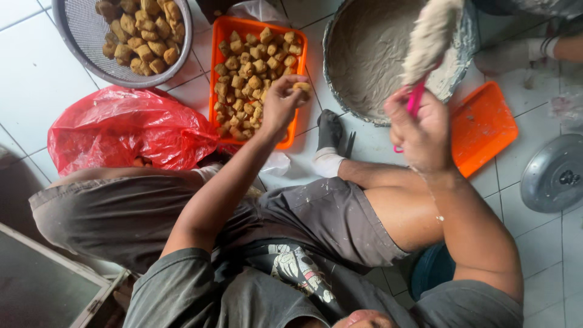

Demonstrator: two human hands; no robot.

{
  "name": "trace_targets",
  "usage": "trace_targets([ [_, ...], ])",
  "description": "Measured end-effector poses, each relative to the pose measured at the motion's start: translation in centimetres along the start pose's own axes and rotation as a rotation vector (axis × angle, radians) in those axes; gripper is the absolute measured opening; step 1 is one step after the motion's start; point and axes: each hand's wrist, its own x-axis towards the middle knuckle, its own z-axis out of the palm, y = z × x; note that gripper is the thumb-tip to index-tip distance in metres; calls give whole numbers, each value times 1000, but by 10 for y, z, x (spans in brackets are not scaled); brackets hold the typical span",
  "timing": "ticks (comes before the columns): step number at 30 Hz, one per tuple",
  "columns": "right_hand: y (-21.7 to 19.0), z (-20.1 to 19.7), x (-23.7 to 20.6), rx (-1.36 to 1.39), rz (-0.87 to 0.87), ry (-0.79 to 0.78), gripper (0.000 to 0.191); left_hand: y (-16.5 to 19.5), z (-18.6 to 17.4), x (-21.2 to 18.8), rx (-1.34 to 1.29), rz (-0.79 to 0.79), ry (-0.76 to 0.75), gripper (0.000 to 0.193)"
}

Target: The person sits on the floor and uses scissors to trim small fried dough pieces, placing them into a red plastic bag. They then use a pink spatula to apply a thick batter onto the dough pieces from a large bowl, placing the coated items into a metal strainer.

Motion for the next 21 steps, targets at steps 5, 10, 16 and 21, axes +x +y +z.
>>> trace_targets([
  [5, 0, 21, 4, -174, -118, -19, 34, 49, 80, -70, -265, 358, -207, 15],
  [10, -8, 20, 3, -118, -167, -49, 36, 87, 92, -103, -125, 501, -149, 20],
  [16, 2, 17, 7, -251, -331, -24, 30, 95, 72, -103, 303, 544, -83, 12],
  [21, 8, 7, 7, -323, -369, -21, 32, 84, 63, -87, -260, 73, -395, 18],
])
